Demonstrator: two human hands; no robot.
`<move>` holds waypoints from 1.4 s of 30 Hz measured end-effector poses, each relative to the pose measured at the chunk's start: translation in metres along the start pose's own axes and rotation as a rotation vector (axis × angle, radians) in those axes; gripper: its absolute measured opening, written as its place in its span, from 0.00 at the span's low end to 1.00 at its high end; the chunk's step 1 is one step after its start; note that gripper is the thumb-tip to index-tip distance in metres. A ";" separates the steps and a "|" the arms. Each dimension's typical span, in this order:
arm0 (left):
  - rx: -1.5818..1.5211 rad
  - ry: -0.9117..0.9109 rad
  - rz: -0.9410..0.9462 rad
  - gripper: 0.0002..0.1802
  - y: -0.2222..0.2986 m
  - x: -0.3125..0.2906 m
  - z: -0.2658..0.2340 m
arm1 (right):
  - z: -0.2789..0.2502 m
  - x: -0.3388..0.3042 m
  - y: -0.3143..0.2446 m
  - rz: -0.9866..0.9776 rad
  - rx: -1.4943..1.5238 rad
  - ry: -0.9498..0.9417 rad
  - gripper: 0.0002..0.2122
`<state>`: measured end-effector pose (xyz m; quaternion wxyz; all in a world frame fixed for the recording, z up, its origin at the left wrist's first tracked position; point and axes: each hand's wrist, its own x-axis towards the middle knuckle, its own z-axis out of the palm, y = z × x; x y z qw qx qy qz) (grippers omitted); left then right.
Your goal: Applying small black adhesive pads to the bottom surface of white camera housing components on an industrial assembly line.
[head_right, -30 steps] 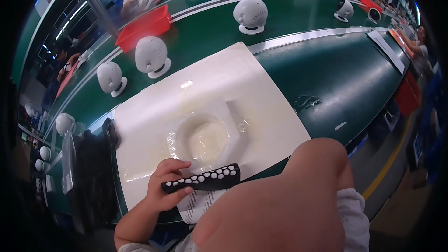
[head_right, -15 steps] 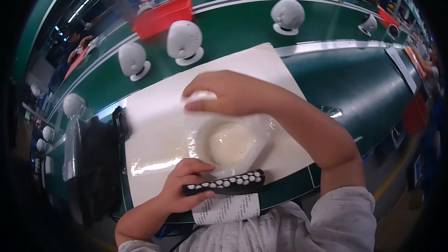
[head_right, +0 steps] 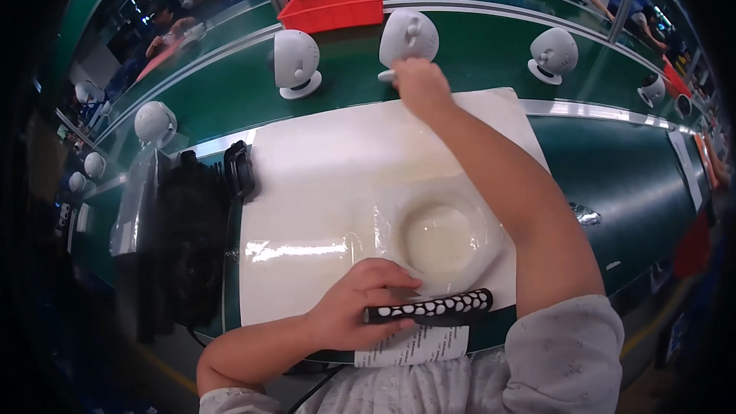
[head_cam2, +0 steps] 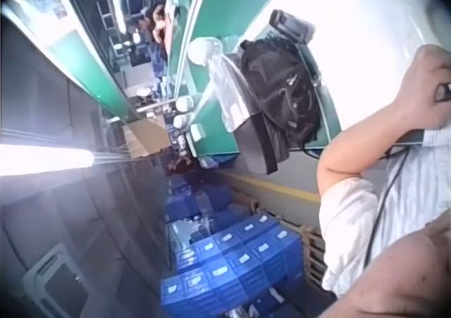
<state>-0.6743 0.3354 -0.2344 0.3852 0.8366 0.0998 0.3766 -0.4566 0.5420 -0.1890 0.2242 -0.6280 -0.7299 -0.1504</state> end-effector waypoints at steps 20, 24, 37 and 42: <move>-0.157 0.045 -0.143 0.07 0.007 -0.005 -0.011 | -0.110 -0.267 -0.043 0.479 1.528 0.024 0.21; -0.354 0.087 -0.350 0.08 0.008 -0.007 -0.005 | -0.108 -0.290 -0.067 0.186 1.395 0.145 0.23; -0.269 0.035 -0.540 0.09 0.019 -0.002 -0.006 | -0.115 -0.284 -0.065 0.423 1.223 0.053 0.09; -0.210 0.046 -0.517 0.09 0.018 -0.001 -0.004 | -0.109 -0.284 -0.052 0.287 1.117 0.182 0.08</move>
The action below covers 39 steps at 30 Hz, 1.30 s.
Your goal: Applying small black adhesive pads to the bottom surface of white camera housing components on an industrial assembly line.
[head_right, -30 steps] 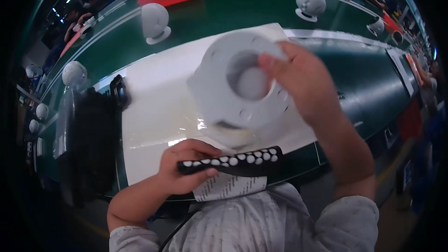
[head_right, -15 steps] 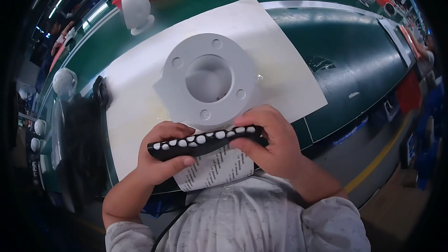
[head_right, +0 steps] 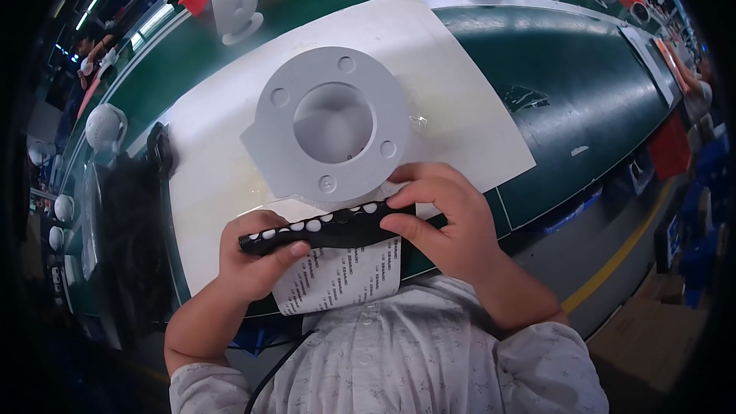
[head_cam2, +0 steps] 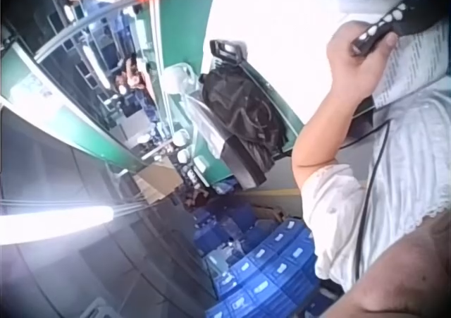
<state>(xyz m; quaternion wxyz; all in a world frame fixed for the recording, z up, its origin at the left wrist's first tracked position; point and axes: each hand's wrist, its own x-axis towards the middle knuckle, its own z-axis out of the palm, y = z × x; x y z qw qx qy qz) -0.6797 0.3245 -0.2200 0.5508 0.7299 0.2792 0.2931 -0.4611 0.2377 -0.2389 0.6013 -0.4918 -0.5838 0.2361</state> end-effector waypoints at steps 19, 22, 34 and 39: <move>0.174 0.002 0.250 0.11 -0.004 0.004 0.005 | -0.007 0.005 -0.007 -0.187 -0.288 -0.078 0.10; 0.162 0.003 0.244 0.10 -0.005 0.005 0.006 | -0.006 0.002 -0.002 -0.288 -0.398 -0.025 0.10; 0.159 0.000 0.291 0.09 -0.006 0.005 0.008 | -0.001 0.007 -0.023 -0.375 -0.263 -0.062 0.15; 0.187 -0.025 0.374 0.13 -0.010 0.005 0.009 | 0.002 0.011 -0.023 -0.281 -0.268 -0.196 0.19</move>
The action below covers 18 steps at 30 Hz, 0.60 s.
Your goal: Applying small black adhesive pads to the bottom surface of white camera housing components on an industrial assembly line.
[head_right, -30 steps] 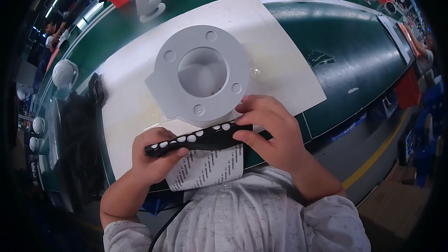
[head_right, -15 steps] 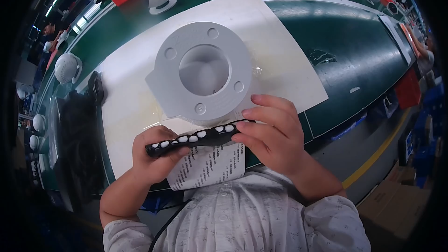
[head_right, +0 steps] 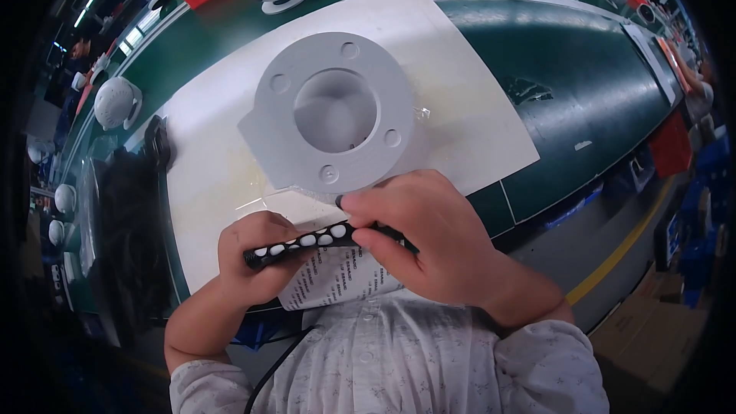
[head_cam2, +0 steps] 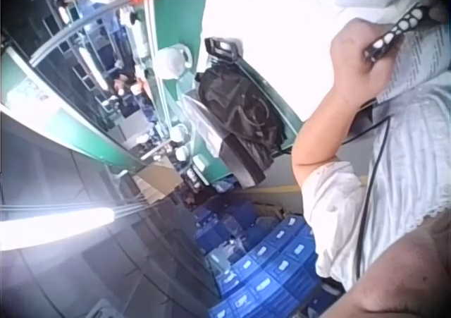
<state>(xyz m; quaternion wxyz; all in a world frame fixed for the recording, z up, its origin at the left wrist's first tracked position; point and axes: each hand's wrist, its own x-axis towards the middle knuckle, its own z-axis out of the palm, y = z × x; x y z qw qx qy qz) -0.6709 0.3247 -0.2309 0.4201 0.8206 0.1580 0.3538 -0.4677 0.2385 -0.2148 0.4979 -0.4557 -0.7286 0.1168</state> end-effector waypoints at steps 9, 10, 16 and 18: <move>0.055 0.012 -0.018 0.12 0.001 0.003 0.003 | 0.007 -0.003 0.008 -0.114 0.057 0.082 0.18; 0.006 0.020 -0.057 0.10 0.002 0.002 0.003 | 0.004 -0.002 0.008 -0.114 0.058 0.082 0.18; -0.127 -0.006 -0.212 0.07 0.008 0.004 -0.001 | 0.005 -0.009 0.012 -0.129 0.271 0.169 0.31; -0.152 -0.039 -0.280 0.09 0.010 0.004 -0.001 | -0.001 -0.009 0.014 -0.089 0.174 -0.020 0.34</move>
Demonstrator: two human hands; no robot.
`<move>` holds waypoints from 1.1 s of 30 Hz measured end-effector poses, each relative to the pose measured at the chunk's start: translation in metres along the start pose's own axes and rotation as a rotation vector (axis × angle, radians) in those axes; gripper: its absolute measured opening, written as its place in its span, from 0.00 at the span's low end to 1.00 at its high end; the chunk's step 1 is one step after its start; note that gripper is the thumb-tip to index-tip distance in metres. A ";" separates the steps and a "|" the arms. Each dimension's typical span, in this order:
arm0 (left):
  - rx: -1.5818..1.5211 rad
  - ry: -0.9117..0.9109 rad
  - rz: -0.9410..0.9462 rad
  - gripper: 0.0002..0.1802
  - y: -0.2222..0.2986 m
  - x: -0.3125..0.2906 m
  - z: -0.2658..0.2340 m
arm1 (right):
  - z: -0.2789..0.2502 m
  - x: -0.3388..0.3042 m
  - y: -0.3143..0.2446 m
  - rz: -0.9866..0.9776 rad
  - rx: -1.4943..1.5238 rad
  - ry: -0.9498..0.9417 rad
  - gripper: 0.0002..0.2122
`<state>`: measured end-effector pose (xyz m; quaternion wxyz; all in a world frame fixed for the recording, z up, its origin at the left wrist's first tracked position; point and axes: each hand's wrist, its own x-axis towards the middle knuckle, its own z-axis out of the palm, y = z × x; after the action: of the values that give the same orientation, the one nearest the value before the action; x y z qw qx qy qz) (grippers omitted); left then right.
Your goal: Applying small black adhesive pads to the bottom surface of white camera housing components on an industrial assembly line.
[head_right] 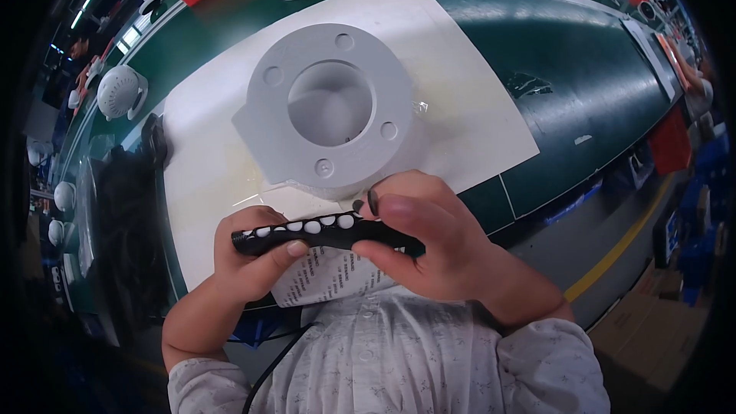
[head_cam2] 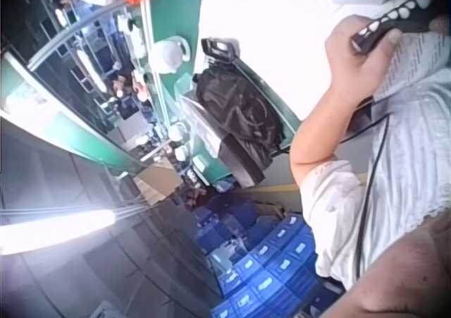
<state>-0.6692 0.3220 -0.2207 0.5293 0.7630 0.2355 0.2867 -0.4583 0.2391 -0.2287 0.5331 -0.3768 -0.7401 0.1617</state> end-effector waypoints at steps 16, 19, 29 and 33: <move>-0.061 0.011 -0.075 0.09 0.001 -0.001 0.000 | -0.003 0.000 0.001 -0.072 -0.176 -0.003 0.43; -0.047 0.012 -0.015 0.08 0.002 0.000 0.000 | 0.003 -0.004 -0.003 -0.036 -0.089 0.084 0.30; 0.212 0.147 0.494 0.10 -0.014 0.002 -0.007 | -0.039 0.087 0.018 -0.150 0.034 0.176 0.37; 0.187 0.094 0.446 0.11 -0.017 0.008 -0.008 | -0.044 0.101 0.033 0.045 0.156 0.041 0.36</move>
<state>-0.6693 0.3382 -0.2333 0.3686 0.8276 0.1110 0.4085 -0.4207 0.3280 -0.1655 0.5720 -0.3540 -0.7056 0.2229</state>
